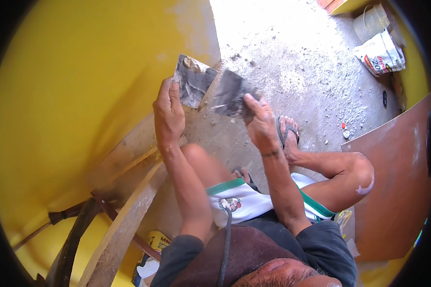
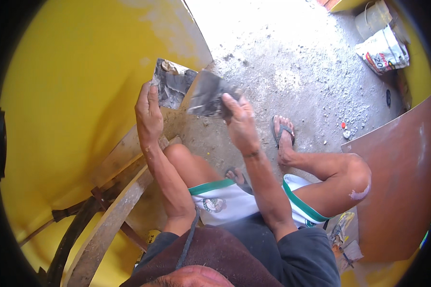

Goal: Applying and smoothing plaster or joint compound on a wall and ceiling using putty knives.

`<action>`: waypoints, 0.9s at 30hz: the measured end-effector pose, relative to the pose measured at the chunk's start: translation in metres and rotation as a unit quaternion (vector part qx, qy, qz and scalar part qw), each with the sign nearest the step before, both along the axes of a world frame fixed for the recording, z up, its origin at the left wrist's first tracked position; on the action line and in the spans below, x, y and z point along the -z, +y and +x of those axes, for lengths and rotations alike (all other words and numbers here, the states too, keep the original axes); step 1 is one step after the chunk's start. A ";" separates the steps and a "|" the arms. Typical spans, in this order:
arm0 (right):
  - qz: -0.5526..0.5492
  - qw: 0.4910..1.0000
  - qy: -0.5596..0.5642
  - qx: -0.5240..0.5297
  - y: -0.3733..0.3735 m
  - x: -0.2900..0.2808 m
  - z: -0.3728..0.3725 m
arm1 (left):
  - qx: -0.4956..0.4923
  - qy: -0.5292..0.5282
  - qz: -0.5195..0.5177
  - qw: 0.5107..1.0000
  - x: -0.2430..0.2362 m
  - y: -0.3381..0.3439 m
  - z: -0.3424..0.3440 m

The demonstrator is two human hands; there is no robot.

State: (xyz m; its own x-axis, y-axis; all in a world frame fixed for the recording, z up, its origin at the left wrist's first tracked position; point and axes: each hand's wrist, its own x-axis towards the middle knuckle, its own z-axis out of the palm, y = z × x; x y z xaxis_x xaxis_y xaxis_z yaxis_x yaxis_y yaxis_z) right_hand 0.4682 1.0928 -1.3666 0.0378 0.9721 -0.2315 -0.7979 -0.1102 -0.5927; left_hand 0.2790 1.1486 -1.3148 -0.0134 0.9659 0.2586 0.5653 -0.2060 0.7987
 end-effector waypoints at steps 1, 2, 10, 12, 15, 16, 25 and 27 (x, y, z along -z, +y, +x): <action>-0.017 1.000 0.018 0.006 0.002 0.006 -0.010 | 0.002 0.003 -0.003 1.000 0.001 0.000 0.003; -0.021 0.999 0.023 0.006 0.002 0.007 -0.017 | 0.008 -0.003 -0.004 1.000 0.000 -0.001 0.005; -0.062 0.995 0.083 0.015 0.023 -0.006 -0.031 | 0.026 0.054 -0.107 0.992 -0.009 -0.016 0.006; 0.129 0.891 -0.433 0.045 0.027 0.002 -0.022 | 0.023 0.084 -0.125 0.988 -0.017 -0.021 0.013; 0.067 0.975 -0.214 0.011 0.039 0.009 -0.009 | 0.029 0.166 -0.138 0.976 -0.020 -0.028 0.013; -0.019 0.999 0.042 -0.013 0.044 0.013 -0.005 | 0.038 0.216 -0.134 0.966 -0.020 -0.031 0.012; -0.004 0.999 0.049 0.015 0.077 0.160 0.032 | -0.114 0.154 -0.152 0.970 -0.022 -0.047 -0.016; -0.042 0.996 0.069 0.048 0.085 0.213 0.015 | -0.115 0.149 -0.171 0.967 -0.027 -0.048 -0.011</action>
